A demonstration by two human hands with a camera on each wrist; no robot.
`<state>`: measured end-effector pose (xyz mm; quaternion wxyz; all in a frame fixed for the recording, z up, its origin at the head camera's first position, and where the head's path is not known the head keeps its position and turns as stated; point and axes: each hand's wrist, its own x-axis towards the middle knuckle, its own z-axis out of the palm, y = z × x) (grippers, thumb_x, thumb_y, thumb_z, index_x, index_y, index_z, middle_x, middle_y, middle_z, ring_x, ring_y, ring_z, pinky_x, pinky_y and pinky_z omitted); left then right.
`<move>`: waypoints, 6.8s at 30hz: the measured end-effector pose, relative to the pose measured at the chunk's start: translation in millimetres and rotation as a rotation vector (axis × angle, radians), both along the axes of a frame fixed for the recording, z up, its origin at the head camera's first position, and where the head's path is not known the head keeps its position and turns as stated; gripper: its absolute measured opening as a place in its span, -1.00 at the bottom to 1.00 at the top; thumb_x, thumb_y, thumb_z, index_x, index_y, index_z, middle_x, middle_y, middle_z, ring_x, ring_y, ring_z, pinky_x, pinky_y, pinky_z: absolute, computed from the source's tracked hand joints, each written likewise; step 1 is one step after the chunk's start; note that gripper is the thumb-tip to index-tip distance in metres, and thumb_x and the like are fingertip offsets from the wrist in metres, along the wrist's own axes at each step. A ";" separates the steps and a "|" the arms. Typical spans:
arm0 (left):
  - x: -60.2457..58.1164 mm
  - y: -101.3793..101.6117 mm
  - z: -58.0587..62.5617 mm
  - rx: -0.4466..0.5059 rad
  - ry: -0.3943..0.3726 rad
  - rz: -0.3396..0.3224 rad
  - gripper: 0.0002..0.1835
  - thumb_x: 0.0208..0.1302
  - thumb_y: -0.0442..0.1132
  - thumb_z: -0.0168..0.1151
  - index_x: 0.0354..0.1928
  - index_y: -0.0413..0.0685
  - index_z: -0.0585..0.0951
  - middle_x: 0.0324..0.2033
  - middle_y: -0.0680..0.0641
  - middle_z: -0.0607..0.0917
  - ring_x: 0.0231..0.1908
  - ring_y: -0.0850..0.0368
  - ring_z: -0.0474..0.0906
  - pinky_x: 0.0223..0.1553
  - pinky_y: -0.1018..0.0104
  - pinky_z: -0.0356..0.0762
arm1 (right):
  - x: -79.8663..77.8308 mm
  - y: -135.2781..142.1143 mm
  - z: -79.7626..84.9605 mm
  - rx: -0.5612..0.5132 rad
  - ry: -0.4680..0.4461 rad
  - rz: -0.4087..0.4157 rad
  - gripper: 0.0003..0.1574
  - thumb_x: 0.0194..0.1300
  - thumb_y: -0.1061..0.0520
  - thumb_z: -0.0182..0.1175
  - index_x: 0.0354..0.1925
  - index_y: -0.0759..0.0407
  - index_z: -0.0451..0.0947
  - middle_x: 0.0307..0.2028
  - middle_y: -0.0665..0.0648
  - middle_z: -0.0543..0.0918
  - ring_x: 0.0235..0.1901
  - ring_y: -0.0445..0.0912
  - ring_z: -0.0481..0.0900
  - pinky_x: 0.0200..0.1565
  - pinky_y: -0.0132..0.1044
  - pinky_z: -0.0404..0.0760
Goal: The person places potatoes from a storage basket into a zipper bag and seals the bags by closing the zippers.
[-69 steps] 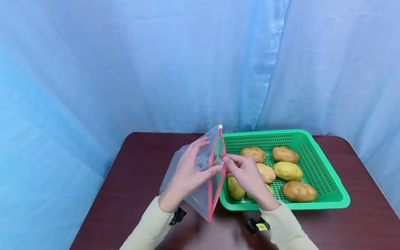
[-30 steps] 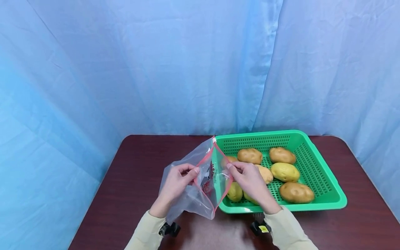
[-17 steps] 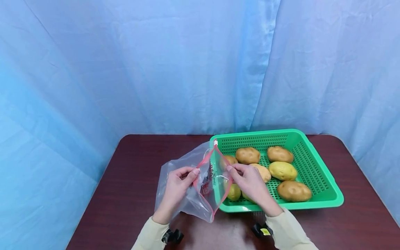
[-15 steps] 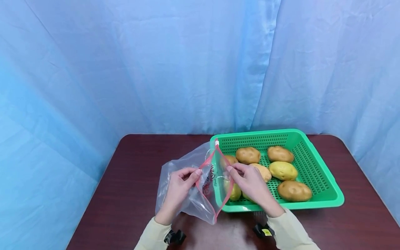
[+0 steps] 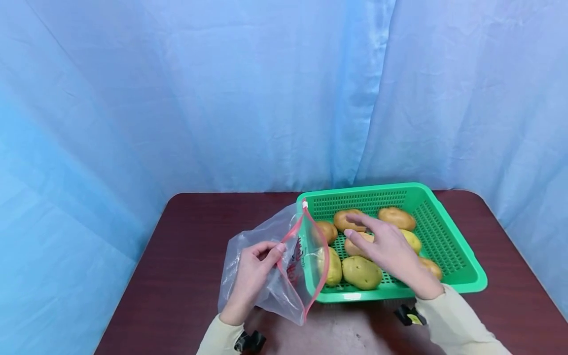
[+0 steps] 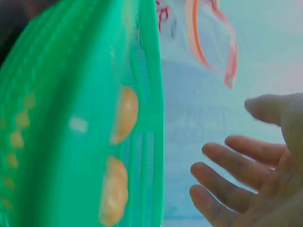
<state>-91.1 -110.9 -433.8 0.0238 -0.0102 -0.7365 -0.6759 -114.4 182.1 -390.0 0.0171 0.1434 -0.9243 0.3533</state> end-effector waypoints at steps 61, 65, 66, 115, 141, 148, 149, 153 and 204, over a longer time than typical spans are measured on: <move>0.6 -27.8 6.1 -0.029 -0.026 0.044 -0.83 0.34 -0.26 0.41 -0.20 -0.26 0.77 -0.48 -0.01 0.67 -0.46 0.20 0.52 -0.35 0.40 0.51 | -103.9 18.1 -61.0 0.168 -0.307 0.286 -0.12 0.30 -0.09 0.44 0.46 0.16 0.40 0.35 0.27 0.48 0.28 0.22 0.44 0.20 0.21 0.46; 0.6 -30.6 6.5 -0.022 -0.019 0.057 -0.81 0.34 -0.26 0.42 -0.19 -0.30 0.76 -0.47 -0.03 0.67 -0.45 0.20 0.52 -0.34 0.40 0.51 | -108.9 11.3 -61.6 0.200 -0.252 0.295 -0.24 0.36 0.00 0.39 0.42 0.20 0.43 0.34 0.30 0.50 0.28 0.25 0.46 0.18 0.20 0.48; 0.3 -31.1 6.3 -0.018 -0.017 0.061 -0.81 0.34 -0.27 0.42 -0.19 -0.31 0.76 -0.47 -0.04 0.67 -0.45 0.20 0.52 -0.33 0.40 0.52 | -110.3 10.7 -61.2 0.209 -0.238 0.298 -0.25 0.37 0.01 0.38 0.42 0.21 0.44 0.34 0.32 0.50 0.28 0.27 0.46 0.17 0.21 0.48; -13.4 -17.8 9.9 0.001 0.030 0.072 -0.79 0.35 -0.25 0.42 -0.21 -0.32 0.76 -0.46 -0.04 0.68 -0.47 0.21 0.51 -0.37 0.39 0.51 | 13.1 -13.8 19.8 -0.581 -0.060 0.095 -0.27 0.44 0.24 0.31 0.50 0.03 0.38 0.26 0.16 0.49 0.02 -0.20 0.70 -0.12 -0.27 0.73; -19.1 -18.8 17.5 0.041 0.072 0.088 -0.81 0.36 -0.25 0.41 -0.22 -0.30 0.77 -0.53 0.00 0.63 -0.49 0.20 0.52 -0.41 0.42 0.51 | 25.4 -101.4 -6.5 -0.536 0.144 0.024 -0.21 0.26 0.04 0.51 0.39 0.11 0.48 0.20 0.08 0.67 0.13 -0.11 0.67 0.07 -0.23 0.67; -22.0 -20.4 18.2 0.075 0.105 0.130 -0.80 0.34 -0.30 0.41 -0.23 -0.37 0.75 -0.55 0.04 0.63 -0.51 0.25 0.52 -0.42 0.44 0.49 | 24.0 -113.4 -11.2 -0.205 0.362 -0.012 -0.13 0.20 -0.16 0.52 0.34 0.20 0.52 0.13 0.15 0.70 0.00 -0.04 0.71 -0.14 -0.08 0.72; -22.5 -21.0 18.2 0.078 0.104 0.132 -0.80 0.34 -0.30 0.41 -0.23 -0.38 0.75 -0.55 0.04 0.62 -0.52 0.25 0.52 -0.42 0.44 0.49 | 23.6 -113.6 -12.3 -0.181 0.381 0.002 -0.15 0.22 -0.18 0.50 0.33 0.20 0.53 0.15 0.15 0.70 0.03 -0.01 0.70 -0.11 -0.06 0.72; -22.2 -25.1 19.8 0.064 0.089 0.128 -0.81 0.35 -0.27 0.41 -0.23 -0.33 0.76 -0.55 0.03 0.62 -0.50 0.22 0.52 -0.41 0.41 0.51 | 20.4 -109.9 -16.1 -0.172 0.470 0.042 -0.29 0.30 -0.14 0.45 0.26 0.20 0.61 0.19 0.15 0.68 0.18 0.05 0.64 0.08 0.02 0.66; -19.2 -61.8 37.8 0.225 -0.116 0.025 -0.78 0.45 -0.43 0.25 -0.04 -0.55 0.63 -0.39 -0.07 0.69 -0.39 0.19 0.72 -0.22 0.27 0.73 | -4.6 -85.7 -13.5 -0.171 0.107 -0.033 -0.76 0.44 0.12 0.30 -0.01 0.15 0.78 -0.49 -0.22 0.71 -0.49 -0.34 0.62 -0.40 -0.34 0.52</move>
